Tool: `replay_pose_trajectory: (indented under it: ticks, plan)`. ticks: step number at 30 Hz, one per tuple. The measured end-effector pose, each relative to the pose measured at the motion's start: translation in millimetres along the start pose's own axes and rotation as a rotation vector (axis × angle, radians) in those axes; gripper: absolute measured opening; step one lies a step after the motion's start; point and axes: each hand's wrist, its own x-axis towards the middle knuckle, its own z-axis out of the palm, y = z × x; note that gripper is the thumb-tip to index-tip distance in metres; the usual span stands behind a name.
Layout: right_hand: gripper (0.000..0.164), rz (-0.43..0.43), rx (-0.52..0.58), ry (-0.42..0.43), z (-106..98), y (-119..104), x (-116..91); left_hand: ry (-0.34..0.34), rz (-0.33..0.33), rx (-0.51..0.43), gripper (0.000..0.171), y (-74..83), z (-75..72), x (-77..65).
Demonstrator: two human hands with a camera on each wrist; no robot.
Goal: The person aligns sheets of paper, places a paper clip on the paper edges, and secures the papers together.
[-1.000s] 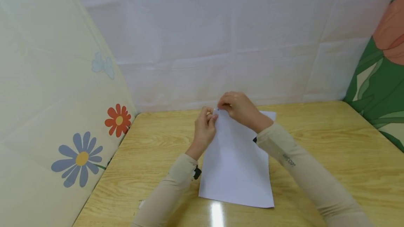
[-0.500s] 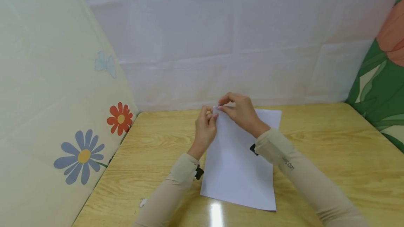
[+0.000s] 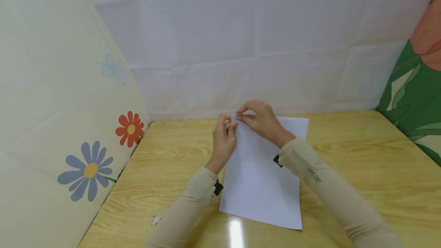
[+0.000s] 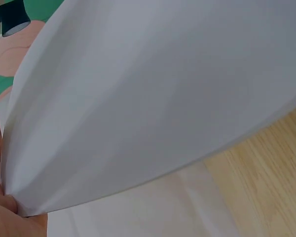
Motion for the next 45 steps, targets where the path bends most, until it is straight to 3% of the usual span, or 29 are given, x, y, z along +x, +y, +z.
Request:
replay_pose_trajectory:
  ticks: [18, 21, 24, 28, 32, 34, 36, 40, 42, 45]
  plan:
    - [0.011, 0.031, -0.006, -0.127, 1.1, 0.4, 2.1, 0.010, -0.050, -0.044, 0.014, 1.1, -1.5, -2.6]
    - [0.020, 0.040, -0.045, -0.124, -5.1, 1.1, -1.4, 0.017, -0.061, -0.024, 0.014, 0.5, -2.5, -3.6]
    - [0.036, 0.067, -0.100, -0.057, -22.6, 4.4, -10.0, 0.020, -0.049, -0.006, 0.011, -0.4, -3.1, -3.3]
    - [0.048, 0.215, -0.147, 0.052, -55.3, 14.5, -28.8, 0.046, -0.018, 0.008, 0.008, -3.0, -4.6, -2.2]
    - [0.075, 0.502, -0.114, 0.067, -83.1, 27.8, -57.5, 0.073, -0.003, 0.005, 0.007, -5.4, -7.9, -0.8]
    - [0.089, 0.650, -0.046, -0.011, -91.2, 36.4, -73.7, 0.075, 0.001, -0.005, 0.008, -6.6, -9.6, 0.5]
    - [0.095, 0.761, 0.053, -0.155, -94.1, 45.9, -90.3, 0.074, -0.008, -0.038, 0.008, -6.7, -11.6, 2.0]
    - [0.089, 0.881, 0.289, -0.411, -86.9, 57.5, -121.0, 0.058, -0.079, -0.147, 0.008, -7.5, -14.8, 5.0]
    - [0.083, 0.902, 0.377, -0.449, -79.9, 57.6, -133.5, 0.046, -0.131, -0.192, 0.008, -7.2, -15.8, 6.5]
    - [0.070, 0.917, 0.446, -0.416, -68.5, 51.6, -146.1, 0.041, -0.222, -0.218, 0.007, -7.5, -17.1, 9.6]
